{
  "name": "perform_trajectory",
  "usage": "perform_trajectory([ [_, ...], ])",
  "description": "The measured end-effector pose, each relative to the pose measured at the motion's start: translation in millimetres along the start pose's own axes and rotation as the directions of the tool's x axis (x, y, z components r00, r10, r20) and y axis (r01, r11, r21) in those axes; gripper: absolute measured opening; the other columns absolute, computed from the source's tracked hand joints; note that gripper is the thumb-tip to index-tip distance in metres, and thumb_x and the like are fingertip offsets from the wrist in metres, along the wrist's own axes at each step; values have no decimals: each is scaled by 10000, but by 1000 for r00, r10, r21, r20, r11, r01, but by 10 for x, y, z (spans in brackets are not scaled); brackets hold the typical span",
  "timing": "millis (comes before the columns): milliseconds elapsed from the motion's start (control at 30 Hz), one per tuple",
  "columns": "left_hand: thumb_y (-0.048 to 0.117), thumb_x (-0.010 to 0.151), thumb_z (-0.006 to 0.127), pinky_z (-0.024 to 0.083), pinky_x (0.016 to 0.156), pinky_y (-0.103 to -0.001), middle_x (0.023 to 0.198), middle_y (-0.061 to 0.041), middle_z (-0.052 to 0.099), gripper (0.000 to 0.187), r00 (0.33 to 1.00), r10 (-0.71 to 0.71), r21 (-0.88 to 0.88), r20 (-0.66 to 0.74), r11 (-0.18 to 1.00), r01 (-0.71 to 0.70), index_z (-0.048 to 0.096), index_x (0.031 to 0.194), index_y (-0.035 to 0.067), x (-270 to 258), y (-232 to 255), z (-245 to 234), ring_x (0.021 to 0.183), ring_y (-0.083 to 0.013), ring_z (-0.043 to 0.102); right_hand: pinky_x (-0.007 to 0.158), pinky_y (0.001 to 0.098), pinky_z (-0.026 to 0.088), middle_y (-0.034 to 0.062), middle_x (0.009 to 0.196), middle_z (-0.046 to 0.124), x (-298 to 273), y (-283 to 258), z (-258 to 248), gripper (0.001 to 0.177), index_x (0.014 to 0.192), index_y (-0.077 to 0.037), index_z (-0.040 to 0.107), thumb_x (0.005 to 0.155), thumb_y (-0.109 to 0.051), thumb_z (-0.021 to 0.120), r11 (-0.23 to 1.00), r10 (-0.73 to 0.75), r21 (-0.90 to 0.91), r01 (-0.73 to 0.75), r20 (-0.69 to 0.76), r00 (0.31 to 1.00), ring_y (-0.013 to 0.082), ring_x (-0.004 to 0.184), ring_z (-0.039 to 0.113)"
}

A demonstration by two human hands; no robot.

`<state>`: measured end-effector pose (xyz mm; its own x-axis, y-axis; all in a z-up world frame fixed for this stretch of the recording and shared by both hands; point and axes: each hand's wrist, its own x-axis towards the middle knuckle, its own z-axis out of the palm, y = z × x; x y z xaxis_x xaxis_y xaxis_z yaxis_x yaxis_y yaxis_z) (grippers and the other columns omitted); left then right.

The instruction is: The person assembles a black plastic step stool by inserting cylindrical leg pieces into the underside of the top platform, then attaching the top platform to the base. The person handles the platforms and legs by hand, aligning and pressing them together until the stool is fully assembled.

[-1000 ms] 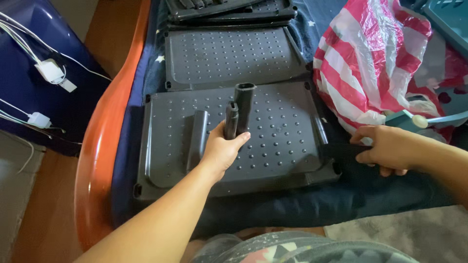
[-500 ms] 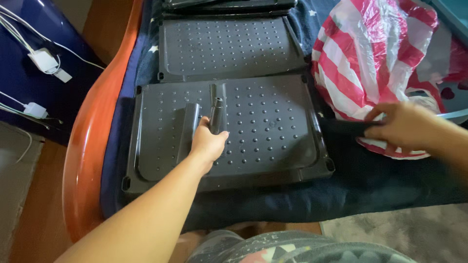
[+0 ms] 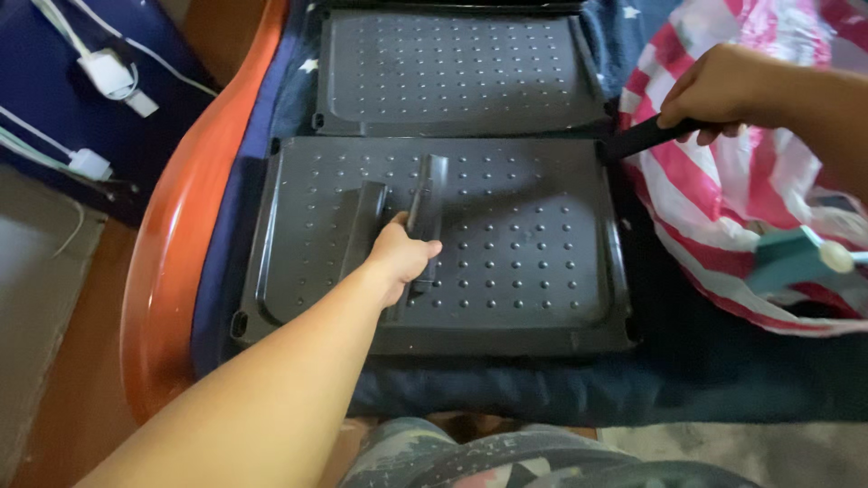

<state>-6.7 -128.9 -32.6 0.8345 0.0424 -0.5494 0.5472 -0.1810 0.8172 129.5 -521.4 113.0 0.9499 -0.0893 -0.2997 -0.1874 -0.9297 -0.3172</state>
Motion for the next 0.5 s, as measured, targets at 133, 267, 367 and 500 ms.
perform_trajectory([
  [133,92,856,702,572,885,-430,1250,-153,688,628,998,52,-43,22,998,-51,494,1449,93,-55,4,-17,1082,-282,707,417,357,348,204,649,671,365,-130,-37,190,907,50,763,841,-127,752,999,30,-46,-27,75,997,234,444,507],
  [267,98,853,703,553,868,-413,1190,-140,698,580,999,45,9,24,999,-45,528,1406,102,-47,24,-16,1033,-251,691,402,342,335,206,575,628,572,-212,-73,249,822,92,717,851,-152,760,990,31,-142,-19,87,996,246,398,491],
  [367,102,843,711,554,861,-405,1160,-129,703,573,999,37,13,16,999,-38,532,1388,100,-54,12,-22,1007,-237,693,393,337,306,178,536,590,659,-288,-89,320,735,139,754,852,-159,758,965,42,-262,-1,148,988,227,395,442],
  [500,122,837,723,541,852,-395,1137,-136,709,557,997,74,32,22,997,-75,554,1366,81,-40,2,-36,991,-233,684,409,348,286,158,534,541,768,-397,-77,364,783,97,718,895,-249,729,977,83,-209,-49,156,984,235,406,398],
])
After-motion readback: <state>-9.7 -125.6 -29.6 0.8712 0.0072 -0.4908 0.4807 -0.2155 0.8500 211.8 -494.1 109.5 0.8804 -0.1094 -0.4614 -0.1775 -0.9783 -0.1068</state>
